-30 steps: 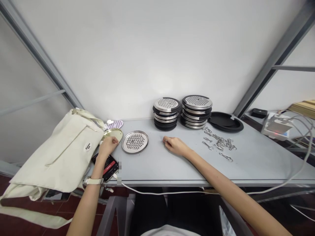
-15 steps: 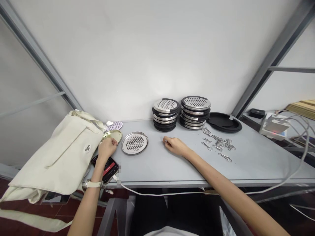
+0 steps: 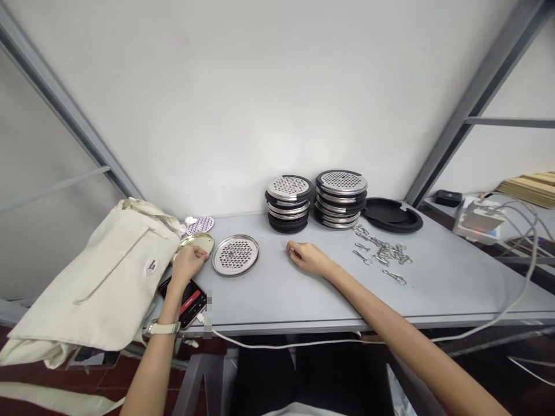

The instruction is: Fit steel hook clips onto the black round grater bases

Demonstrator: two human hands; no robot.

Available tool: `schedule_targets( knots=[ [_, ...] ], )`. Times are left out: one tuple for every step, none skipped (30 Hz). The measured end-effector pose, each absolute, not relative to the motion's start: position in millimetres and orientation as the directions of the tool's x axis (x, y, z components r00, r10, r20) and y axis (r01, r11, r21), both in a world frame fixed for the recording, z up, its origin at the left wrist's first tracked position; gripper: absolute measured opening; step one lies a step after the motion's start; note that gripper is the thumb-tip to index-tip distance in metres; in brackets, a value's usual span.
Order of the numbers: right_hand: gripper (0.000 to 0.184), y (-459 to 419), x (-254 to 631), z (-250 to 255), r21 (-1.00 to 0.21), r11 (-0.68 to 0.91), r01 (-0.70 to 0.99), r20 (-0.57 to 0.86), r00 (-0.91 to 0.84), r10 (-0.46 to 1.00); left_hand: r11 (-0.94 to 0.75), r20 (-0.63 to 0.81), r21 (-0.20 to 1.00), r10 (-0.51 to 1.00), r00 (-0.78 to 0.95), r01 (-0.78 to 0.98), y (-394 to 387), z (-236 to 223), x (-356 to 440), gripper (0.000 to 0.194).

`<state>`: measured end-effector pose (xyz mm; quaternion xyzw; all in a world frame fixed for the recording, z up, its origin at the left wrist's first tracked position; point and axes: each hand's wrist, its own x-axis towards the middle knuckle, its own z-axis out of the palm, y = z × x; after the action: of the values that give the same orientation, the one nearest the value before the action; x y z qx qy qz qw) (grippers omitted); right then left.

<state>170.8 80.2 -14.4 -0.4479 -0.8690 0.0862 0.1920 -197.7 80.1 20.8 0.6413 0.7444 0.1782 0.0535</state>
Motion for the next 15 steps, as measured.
schedule_targets(
  knots=[
    [0.02, 80.1, 170.8, -14.3, -0.322, 0.584, 0.745, 0.256, -0.526, 0.811, 0.101, 0.14, 0.354, 0.977, -0.159, 0.93, 80.7, 21.7, -199.8, 0.014],
    [0.02, 80.0, 170.8, -14.3, -0.321, 0.584, 0.745, 0.256, -0.526, 0.811, 0.09, 0.134, 0.37, 0.98, -0.149, 0.925, 81.4, 22.7, -201.9, 0.015],
    [0.02, 80.0, 170.7, -14.4, -0.32, 0.584, 0.746, 0.256, -0.526, 0.811, 0.081, 0.131, 0.384, 0.981, -0.142, 0.92, 82.2, 23.5, -203.7, 0.016],
    [0.02, 80.0, 170.7, -14.5, -0.32, 0.584, 0.746, 0.255, -0.526, 0.812, 0.076, 0.131, 0.394, 0.982, -0.137, 0.916, 83.0, 24.2, -205.2, 0.017],
    [0.02, 80.0, 170.7, -14.7, -0.319, 0.583, 0.747, 0.253, -0.526, 0.812, 0.073, 0.133, 0.401, 0.982, -0.136, 0.913, 83.6, 24.6, -206.1, 0.018],
    [0.02, 80.1, 170.8, -15.0, -0.319, 0.583, 0.747, 0.252, -0.526, 0.812, 0.071, 0.137, 0.404, 0.981, -0.137, 0.912, 84.1, 24.7, -206.6, 0.018],
    [0.02, 80.2, 170.8, -15.2, -0.318, 0.583, 0.747, 0.251, -0.527, 0.812, 0.07, 0.142, 0.406, 0.98, -0.138, 0.911, 84.4, 24.6, -206.5, 0.019],
    [0.02, 80.4, 170.9, -15.5, -0.319, 0.583, 0.747, 0.249, -0.527, 0.812, 0.068, 0.148, 0.405, 0.979, -0.138, 0.912, 84.5, 24.4, -205.9, 0.02],
    [0.02, 80.5, 170.9, -15.7, -0.319, 0.584, 0.747, 0.248, -0.529, 0.812, 0.065, 0.157, 0.402, 0.978, -0.138, 0.913, 84.3, 24.1, -204.9, 0.02],
    [0.02, 80.7, 170.9, -15.9, -0.32, 0.584, 0.746, 0.247, -0.53, 0.812, 0.062, 0.168, 0.396, 0.976, -0.139, 0.916, 83.9, 23.9, -203.6, 0.02],
    [0.02, 80.8, 170.9, -16.0, -0.32, 0.584, 0.746, 0.246, -0.53, 0.811, 0.059, 0.18, 0.388, 0.974, -0.138, 0.92, 83.3, 23.9, -202.1, 0.019],
    [0.02, 81.0, 170.9, -16.2, -0.32, 0.584, 0.746, 0.245, -0.531, 0.812, 0.055, 0.195, 0.378, 0.971, -0.138, 0.924, 82.6, 24.2, -200.5, 0.019],
    [0.02, 81.0, 170.9, -16.3, -0.32, 0.583, 0.746, 0.244, -0.53, 0.812, 0.051, 0.21, 0.366, 0.968, -0.136, 0.929, 81.8, 24.6, -198.7, 0.019],
    [0.019, 81.1, 170.8, -16.4, -0.32, 0.582, 0.747, 0.242, -0.529, 0.813, 0.046, 0.225, 0.353, 0.965, -0.132, 0.934, 81.1, 25.3, -197.0, 0.018],
    [0.019, 81.1, 170.8, -16.5, -0.321, 0.581, 0.748, 0.241, -0.529, 0.814, 0.04, 0.239, 0.34, 0.963, -0.127, 0.94, 80.4, 26.0, -195.2, 0.018]
  ],
)
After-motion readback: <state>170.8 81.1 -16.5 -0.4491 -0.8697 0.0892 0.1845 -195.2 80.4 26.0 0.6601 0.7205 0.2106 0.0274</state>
